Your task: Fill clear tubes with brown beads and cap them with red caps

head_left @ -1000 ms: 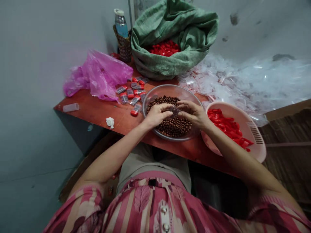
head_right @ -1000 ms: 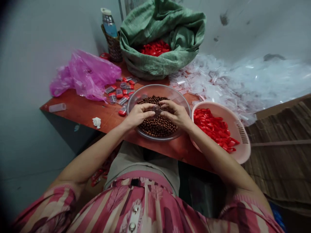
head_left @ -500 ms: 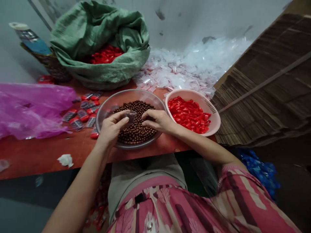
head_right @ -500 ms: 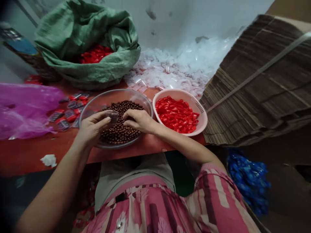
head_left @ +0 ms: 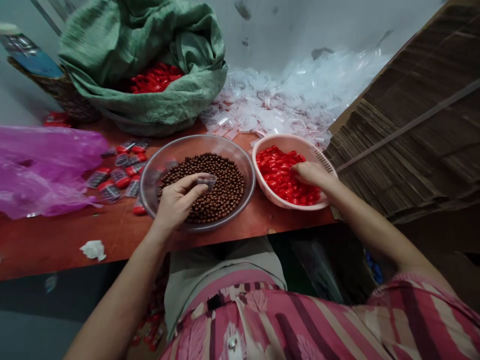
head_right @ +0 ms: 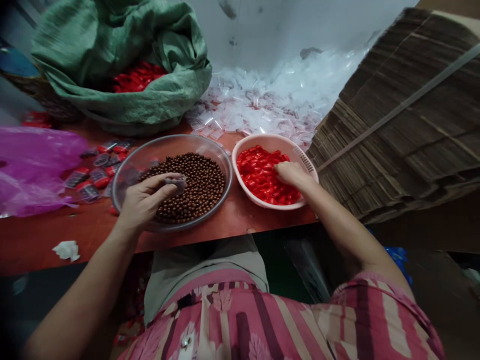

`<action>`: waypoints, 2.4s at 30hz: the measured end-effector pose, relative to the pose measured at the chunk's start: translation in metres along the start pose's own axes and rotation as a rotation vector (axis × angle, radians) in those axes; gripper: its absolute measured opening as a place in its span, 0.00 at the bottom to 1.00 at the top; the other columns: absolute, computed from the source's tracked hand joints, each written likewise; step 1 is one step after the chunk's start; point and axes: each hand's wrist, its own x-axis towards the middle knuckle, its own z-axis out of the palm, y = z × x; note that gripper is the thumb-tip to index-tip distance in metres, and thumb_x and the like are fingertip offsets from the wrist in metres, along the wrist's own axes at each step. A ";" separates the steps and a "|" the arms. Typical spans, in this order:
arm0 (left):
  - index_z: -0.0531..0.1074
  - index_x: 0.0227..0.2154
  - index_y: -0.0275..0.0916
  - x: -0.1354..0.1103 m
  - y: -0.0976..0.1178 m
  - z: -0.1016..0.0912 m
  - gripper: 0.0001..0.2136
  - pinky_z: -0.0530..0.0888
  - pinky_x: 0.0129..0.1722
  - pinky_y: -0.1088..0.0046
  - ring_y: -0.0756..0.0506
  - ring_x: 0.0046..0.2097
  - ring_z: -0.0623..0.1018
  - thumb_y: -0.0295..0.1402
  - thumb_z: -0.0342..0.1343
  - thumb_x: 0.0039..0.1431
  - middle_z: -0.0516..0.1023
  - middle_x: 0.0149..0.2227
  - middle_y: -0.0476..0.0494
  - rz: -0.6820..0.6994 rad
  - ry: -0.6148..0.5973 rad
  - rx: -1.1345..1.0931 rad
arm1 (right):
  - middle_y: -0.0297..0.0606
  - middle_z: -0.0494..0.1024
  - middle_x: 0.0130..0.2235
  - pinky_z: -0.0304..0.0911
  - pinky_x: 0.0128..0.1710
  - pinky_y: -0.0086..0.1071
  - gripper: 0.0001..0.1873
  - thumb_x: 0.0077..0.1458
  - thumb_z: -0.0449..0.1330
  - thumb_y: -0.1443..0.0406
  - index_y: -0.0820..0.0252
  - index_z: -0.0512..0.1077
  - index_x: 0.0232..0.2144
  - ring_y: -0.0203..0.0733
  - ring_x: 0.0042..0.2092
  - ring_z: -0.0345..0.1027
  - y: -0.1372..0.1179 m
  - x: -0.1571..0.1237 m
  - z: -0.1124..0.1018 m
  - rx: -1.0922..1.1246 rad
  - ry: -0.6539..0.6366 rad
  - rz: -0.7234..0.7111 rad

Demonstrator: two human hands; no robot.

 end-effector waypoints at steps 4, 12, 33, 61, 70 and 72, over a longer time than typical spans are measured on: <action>0.77 0.43 0.38 0.000 -0.003 0.001 0.21 0.80 0.43 0.63 0.40 0.46 0.80 0.44 0.64 0.49 0.80 0.46 0.41 -0.147 -0.016 -0.198 | 0.34 0.69 0.17 0.61 0.30 0.36 0.07 0.43 0.69 0.68 0.58 0.73 0.23 0.38 0.24 0.64 0.008 -0.004 0.003 -0.011 -0.111 0.128; 0.77 0.43 0.39 -0.002 -0.002 0.000 0.20 0.81 0.42 0.63 0.42 0.42 0.82 0.41 0.67 0.48 0.80 0.48 0.39 -0.203 -0.119 -0.457 | 0.32 0.74 0.27 0.68 0.25 0.36 0.14 0.45 0.70 0.58 0.56 0.70 0.31 0.39 0.25 0.68 -0.070 0.022 -0.033 0.705 -0.024 0.415; 0.77 0.45 0.34 -0.003 -0.012 0.001 0.16 0.75 0.48 0.68 0.42 0.47 0.79 0.37 0.59 0.56 0.80 0.47 0.39 0.089 -0.086 -0.329 | 0.39 0.81 0.40 0.72 0.44 0.40 0.18 0.56 0.61 0.55 0.58 0.77 0.45 0.46 0.41 0.76 -0.229 0.076 -0.008 0.687 -0.041 -0.050; 0.80 0.33 0.38 -0.009 -0.016 0.006 0.09 0.71 0.38 0.73 0.45 0.36 0.80 0.30 0.53 0.60 0.83 0.34 0.45 0.371 -0.121 0.263 | 0.40 0.66 0.62 0.56 0.60 0.49 0.28 0.61 0.54 0.68 0.50 0.58 0.63 0.49 0.64 0.57 -0.251 0.080 -0.037 -0.164 -0.053 -0.880; 0.78 0.45 0.35 -0.002 -0.020 -0.001 0.16 0.71 0.51 0.67 0.42 0.48 0.78 0.36 0.56 0.56 0.81 0.46 0.41 0.143 -0.038 -0.201 | 0.52 0.74 0.48 0.67 0.47 0.44 0.30 0.60 0.57 0.59 0.65 0.59 0.61 0.53 0.48 0.69 -0.243 0.080 -0.016 -0.226 0.092 -0.715; 0.77 0.44 0.34 0.000 -0.021 0.001 0.16 0.71 0.50 0.66 0.42 0.46 0.78 0.37 0.57 0.55 0.81 0.44 0.40 0.115 -0.034 -0.281 | 0.55 0.72 0.51 0.67 0.49 0.46 0.39 0.58 0.60 0.55 0.67 0.53 0.64 0.55 0.51 0.67 -0.242 0.074 -0.002 -0.148 0.086 -0.654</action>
